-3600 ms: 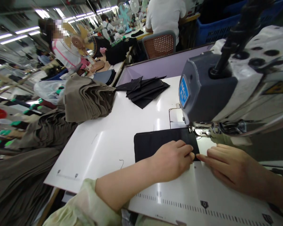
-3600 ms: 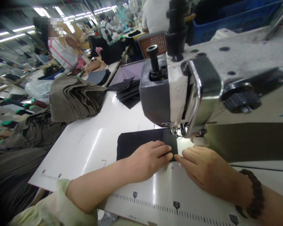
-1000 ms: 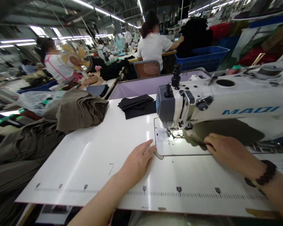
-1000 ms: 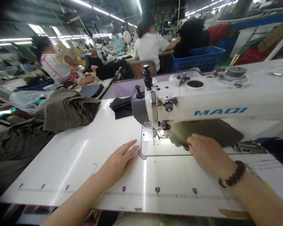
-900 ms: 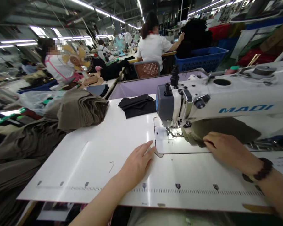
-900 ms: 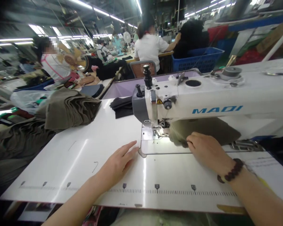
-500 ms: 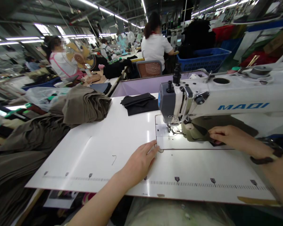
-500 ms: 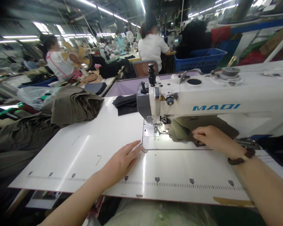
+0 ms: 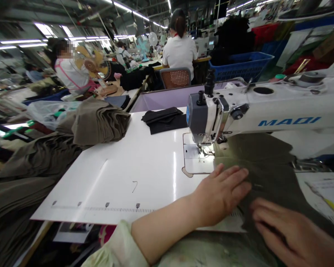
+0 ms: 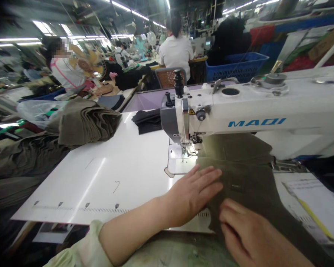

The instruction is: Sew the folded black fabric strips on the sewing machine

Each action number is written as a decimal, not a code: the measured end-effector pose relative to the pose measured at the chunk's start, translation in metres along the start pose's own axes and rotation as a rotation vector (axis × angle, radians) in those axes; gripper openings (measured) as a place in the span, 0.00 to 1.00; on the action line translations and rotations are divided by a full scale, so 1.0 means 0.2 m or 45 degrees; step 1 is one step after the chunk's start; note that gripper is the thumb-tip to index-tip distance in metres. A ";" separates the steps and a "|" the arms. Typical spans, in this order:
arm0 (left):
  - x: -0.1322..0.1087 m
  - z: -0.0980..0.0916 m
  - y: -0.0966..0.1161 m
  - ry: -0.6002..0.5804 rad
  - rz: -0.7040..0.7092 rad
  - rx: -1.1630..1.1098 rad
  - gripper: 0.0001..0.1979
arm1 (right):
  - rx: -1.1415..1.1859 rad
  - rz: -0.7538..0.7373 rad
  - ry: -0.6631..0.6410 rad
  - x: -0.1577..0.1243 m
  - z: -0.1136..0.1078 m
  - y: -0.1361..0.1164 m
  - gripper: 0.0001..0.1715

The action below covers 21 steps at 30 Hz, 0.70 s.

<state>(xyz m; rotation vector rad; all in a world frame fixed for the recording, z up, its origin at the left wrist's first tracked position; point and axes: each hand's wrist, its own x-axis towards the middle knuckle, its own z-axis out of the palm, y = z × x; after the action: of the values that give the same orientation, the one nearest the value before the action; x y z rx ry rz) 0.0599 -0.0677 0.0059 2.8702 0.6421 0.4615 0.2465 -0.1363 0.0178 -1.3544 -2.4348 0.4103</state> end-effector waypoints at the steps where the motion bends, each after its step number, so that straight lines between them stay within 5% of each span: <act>1: -0.01 0.01 0.00 -0.118 0.061 -0.028 0.11 | 0.059 -0.061 -0.086 -0.01 0.03 -0.03 0.13; 4: -0.15 -0.01 -0.06 -0.329 0.019 -0.127 0.10 | 0.054 -0.172 -0.057 -0.03 0.06 0.00 0.12; 8: -0.46 -0.14 -0.18 -0.178 -0.368 -0.310 0.09 | -0.128 -0.191 0.152 -0.07 0.10 0.15 0.17; 11: -0.63 -0.23 -0.21 -0.070 -0.614 -0.427 0.09 | -0.232 -0.313 0.031 -0.07 0.16 0.18 0.28; 14: -0.70 -0.24 -0.21 0.046 -0.783 -0.477 0.08 | -0.179 -0.322 -0.046 0.00 0.22 0.14 0.33; 18: -0.69 -0.22 -0.22 0.164 -0.903 -0.549 0.09 | 0.155 -0.109 0.111 0.16 0.26 0.07 0.14; 21: -0.68 -0.22 -0.23 0.161 -0.920 -0.598 0.09 | 0.306 0.030 0.174 0.26 0.26 0.07 0.09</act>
<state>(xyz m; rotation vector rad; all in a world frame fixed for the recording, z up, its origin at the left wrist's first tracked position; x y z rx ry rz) -0.0894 -0.0829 0.0007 2.0042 1.3078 0.5715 0.2095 -0.0900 -0.0283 -1.2655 -2.1821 0.5762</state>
